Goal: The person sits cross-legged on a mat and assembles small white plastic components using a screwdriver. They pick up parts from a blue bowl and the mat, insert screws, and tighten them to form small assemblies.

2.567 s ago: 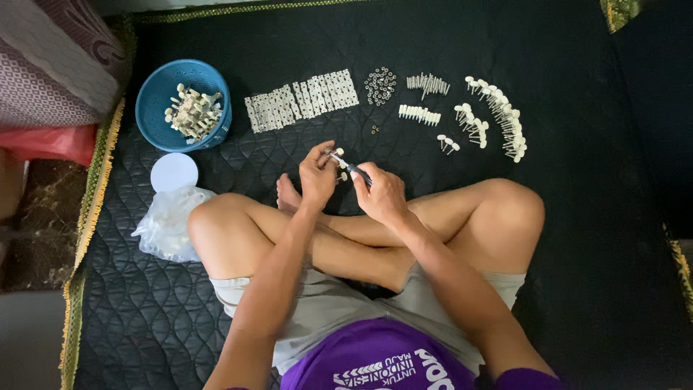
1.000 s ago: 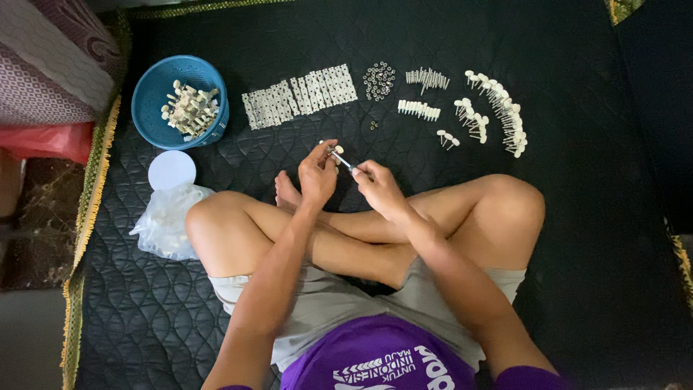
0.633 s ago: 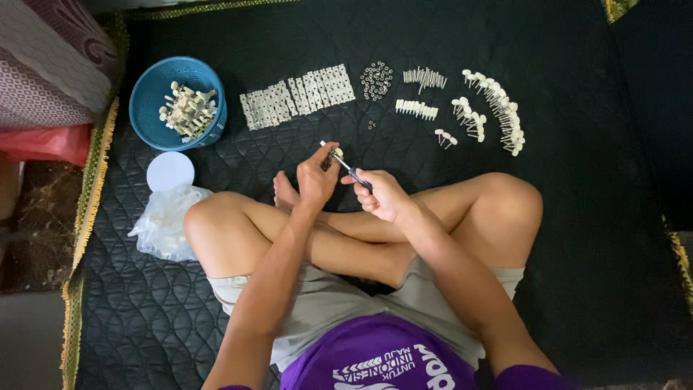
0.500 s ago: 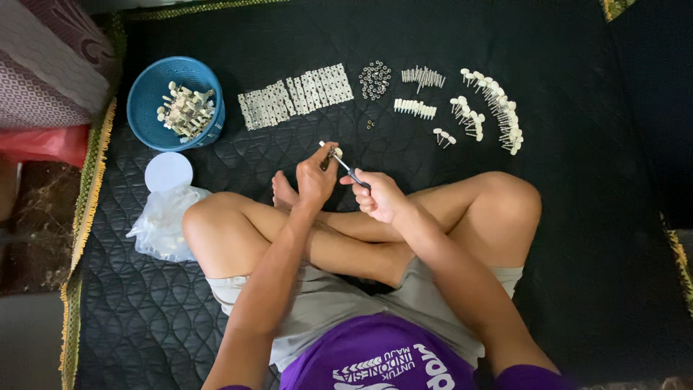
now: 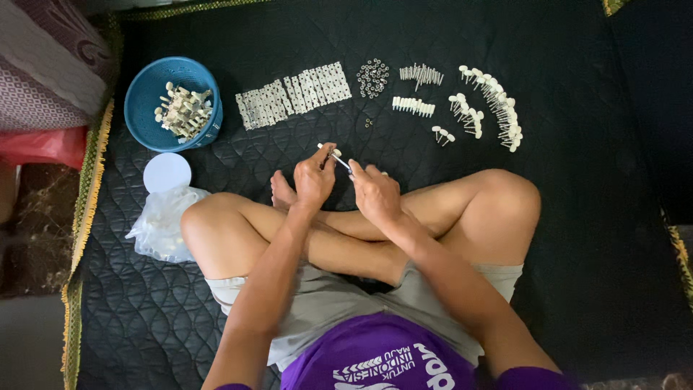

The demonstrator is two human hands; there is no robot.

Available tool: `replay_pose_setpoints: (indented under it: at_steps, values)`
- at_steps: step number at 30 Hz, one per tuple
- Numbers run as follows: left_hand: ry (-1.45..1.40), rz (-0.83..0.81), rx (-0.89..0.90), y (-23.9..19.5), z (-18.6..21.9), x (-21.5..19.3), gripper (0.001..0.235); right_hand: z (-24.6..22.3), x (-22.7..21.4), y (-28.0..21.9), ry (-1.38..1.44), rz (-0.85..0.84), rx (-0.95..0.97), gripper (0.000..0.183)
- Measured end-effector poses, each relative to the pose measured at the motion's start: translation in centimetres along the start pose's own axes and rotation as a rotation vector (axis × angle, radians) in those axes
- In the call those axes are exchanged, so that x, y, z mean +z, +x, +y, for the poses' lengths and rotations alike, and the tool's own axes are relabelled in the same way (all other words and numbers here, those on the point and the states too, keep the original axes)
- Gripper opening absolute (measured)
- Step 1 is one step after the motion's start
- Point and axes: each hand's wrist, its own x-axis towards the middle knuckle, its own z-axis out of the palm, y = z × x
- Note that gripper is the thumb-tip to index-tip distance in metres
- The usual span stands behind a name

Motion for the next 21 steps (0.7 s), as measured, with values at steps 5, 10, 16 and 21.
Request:
replay_pose_setpoints:
  at_steps: [5,10,16,21]
  values:
    - [-0.041,0.005,-0.060,-0.1,-0.2,0.6,0.025,1.3,0.9,1.1,0.074,0.027,-0.007,0.021]
    - [-0.030,0.018,-0.122,0.1,-0.3,0.8,0.022,1.2,0.5,2.0,0.272,0.078,0.050,0.014]
    - [0.002,-0.011,-0.109,-0.2,0.3,0.9,0.021,0.8,-0.8,2.4,0.327,0.094,0.026,0.024]
    - [-0.040,-0.086,-0.195,-0.1,0.4,1.0,0.026,2.1,0.3,1.5,0.153,0.005,0.141,0.023]
